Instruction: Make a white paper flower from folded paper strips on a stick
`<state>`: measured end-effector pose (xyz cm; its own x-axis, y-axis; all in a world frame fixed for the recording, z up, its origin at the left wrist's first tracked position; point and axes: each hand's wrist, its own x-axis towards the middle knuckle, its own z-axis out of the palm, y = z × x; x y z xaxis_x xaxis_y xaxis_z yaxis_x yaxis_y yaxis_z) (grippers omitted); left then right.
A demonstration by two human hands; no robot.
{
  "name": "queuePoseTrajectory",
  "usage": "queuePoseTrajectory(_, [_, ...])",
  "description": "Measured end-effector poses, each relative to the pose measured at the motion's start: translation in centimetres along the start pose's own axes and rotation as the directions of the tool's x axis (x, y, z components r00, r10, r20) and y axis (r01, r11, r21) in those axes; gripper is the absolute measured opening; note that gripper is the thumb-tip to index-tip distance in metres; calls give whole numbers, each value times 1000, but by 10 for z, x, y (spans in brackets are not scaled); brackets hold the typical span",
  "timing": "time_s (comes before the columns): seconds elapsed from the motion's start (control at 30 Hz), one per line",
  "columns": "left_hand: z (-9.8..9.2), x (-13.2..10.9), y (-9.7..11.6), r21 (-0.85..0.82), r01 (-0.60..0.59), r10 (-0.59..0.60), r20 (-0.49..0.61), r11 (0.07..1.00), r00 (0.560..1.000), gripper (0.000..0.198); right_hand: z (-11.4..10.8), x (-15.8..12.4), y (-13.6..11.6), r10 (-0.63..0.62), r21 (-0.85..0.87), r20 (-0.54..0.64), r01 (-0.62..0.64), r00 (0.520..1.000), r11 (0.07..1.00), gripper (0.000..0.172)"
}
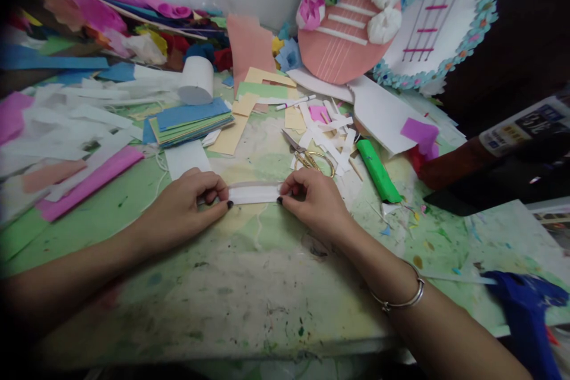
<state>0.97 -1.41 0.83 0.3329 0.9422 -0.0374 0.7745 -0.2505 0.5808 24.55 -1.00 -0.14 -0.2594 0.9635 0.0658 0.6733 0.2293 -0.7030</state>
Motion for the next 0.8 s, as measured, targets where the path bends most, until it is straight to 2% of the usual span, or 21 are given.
queuePoseTrajectory(0.23, [-2,0,-1,-11,13,-13,9,1000,1000,9,-2,1,-2,-4,-56,40,7,999,998,6])
queuePoseTrajectory(0.53, [0,-1,-4,12,-8,9,-43,1000,999,12,-4,1,-3,-11,-78,65,16,998,997,7])
queuePoseTrajectory(0.8, [-4,-1,-9,-28,19,-20,-4,999,1000,14,-8,3,-3,13,-57,105,-7,994,998,8])
